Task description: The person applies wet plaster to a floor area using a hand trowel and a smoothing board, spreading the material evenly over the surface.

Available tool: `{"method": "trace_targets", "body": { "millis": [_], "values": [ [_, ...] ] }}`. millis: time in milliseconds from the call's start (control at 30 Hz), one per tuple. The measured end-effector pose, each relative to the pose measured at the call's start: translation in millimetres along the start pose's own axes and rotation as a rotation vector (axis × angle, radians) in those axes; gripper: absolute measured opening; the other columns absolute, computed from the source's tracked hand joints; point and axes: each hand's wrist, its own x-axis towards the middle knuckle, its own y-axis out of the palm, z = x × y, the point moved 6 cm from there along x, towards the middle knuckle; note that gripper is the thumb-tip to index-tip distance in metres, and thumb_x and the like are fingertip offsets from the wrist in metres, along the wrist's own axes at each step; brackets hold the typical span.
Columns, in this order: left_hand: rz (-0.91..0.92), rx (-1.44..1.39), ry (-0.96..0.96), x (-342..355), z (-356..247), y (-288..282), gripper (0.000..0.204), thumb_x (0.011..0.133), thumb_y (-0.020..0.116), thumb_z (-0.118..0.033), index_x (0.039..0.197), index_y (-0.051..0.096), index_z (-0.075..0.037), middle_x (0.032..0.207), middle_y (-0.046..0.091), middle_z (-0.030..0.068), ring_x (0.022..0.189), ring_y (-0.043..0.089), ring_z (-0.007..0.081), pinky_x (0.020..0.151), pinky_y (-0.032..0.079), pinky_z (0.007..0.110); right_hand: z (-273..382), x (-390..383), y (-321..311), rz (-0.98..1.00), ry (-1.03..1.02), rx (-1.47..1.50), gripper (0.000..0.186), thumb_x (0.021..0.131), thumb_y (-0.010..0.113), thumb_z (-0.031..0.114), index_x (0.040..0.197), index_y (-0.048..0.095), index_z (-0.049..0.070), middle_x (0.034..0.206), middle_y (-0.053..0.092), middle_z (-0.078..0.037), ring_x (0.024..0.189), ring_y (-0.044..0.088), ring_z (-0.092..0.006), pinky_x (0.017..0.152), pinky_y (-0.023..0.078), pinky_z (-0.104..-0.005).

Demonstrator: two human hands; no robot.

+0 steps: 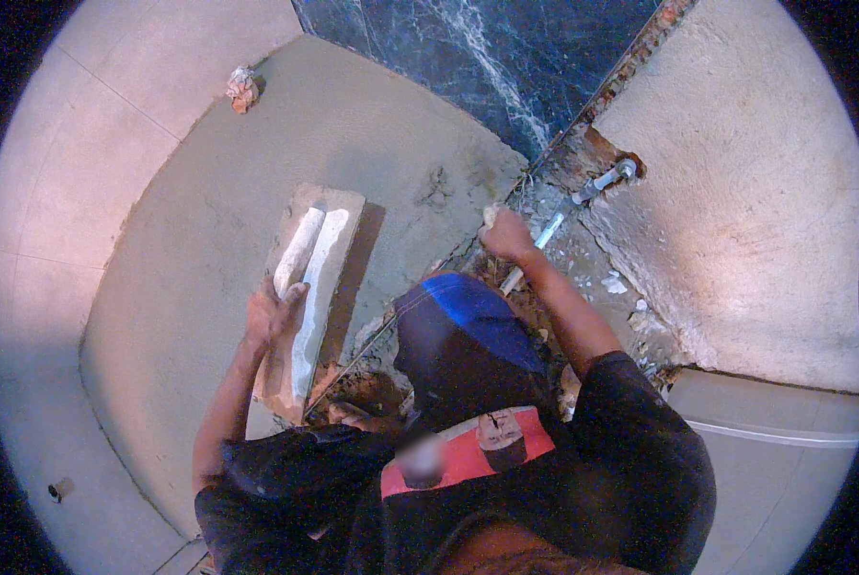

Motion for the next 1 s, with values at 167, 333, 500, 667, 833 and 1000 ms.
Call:
{"method": "trace_targets", "body": {
  "millis": [167, 333, 500, 667, 833, 1000],
  "values": [
    [-0.040, 0.024, 0.069, 4.2, 1.4, 1.0, 0.070, 0.082, 0.063, -0.054, 0.117, 0.054, 0.005, 0.100, 0.065, 0.0294, 0.097, 0.064, 0.0400, 0.083, 0.050, 0.044, 16.0, -24.2, -4.7, -0.088, -0.107, 0.041, 0.047, 0.077, 0.063, 0.026, 0.114, 0.057, -0.003, 0.106, 0.062, -0.027, 0.102, 0.059, -0.0430, 0.090, 0.047, -0.0465],
    [-0.039, 0.091, 0.070, 2.9, -2.1, -2.3, 0.069, 0.082, 0.062, -0.055, 0.116, 0.054, 0.004, 0.099, 0.064, 0.0301, 0.095, 0.064, 0.0413, 0.081, 0.050, 0.045, -22.8, 5.7, -19.3, -0.096, -0.015, 0.335, 0.056, 0.089, 0.051, 0.037, 0.129, 0.047, 0.000, 0.122, 0.056, -0.026, 0.115, 0.054, -0.0414, 0.098, 0.043, -0.0453],
    [-0.038, 0.044, 0.095, 3.5, -5.1, -2.2, 0.070, 0.082, 0.061, -0.057, 0.116, 0.054, 0.004, 0.095, 0.065, 0.0297, 0.092, 0.065, 0.0409, 0.080, 0.051, 0.046, -15.9, 10.0, -20.7, -0.064, -0.108, 0.059, 0.052, 0.090, 0.050, 0.041, 0.123, 0.052, 0.001, 0.115, 0.060, -0.025, 0.107, 0.057, -0.0417, 0.093, 0.045, -0.0483],
    [-0.040, 0.028, 0.126, 7.2, -1.4, 2.7, 0.072, 0.080, 0.062, -0.057, 0.116, 0.054, 0.004, 0.095, 0.066, 0.0292, 0.092, 0.066, 0.0389, 0.082, 0.051, 0.044, 5.8, 7.1, -30.7, 0.067, -0.112, -0.179, 0.039, 0.088, 0.054, 0.033, 0.114, 0.054, 0.005, 0.105, 0.063, -0.026, 0.098, 0.060, -0.0443, 0.084, 0.047, -0.0522],
    [-0.017, -0.063, 0.152, 7.1, 0.4, 4.5, 0.072, 0.081, 0.062, -0.057, 0.117, 0.054, 0.005, 0.096, 0.066, 0.0294, 0.092, 0.066, 0.0390, 0.082, 0.051, 0.043, -22.8, 78.6, -41.2, 0.030, -0.108, -0.240, 0.036, 0.090, 0.051, 0.033, 0.111, 0.057, 0.005, 0.107, 0.063, -0.026, 0.098, 0.060, -0.0436, 0.083, 0.048, -0.0524],
    [-0.050, -0.022, 0.115, 7.9, 10.5, 8.6, 0.073, 0.082, 0.061, -0.057, 0.120, 0.052, 0.005, 0.097, 0.066, 0.0290, 0.095, 0.066, 0.0394, 0.082, 0.051, 0.044, -50.8, 144.1, -7.6, 0.049, -0.250, -0.338, 0.035, 0.093, 0.046, 0.034, 0.102, 0.058, 0.003, 0.085, 0.066, -0.020, 0.078, 0.065, -0.0362, 0.071, 0.051, -0.0475]
  ]
}}
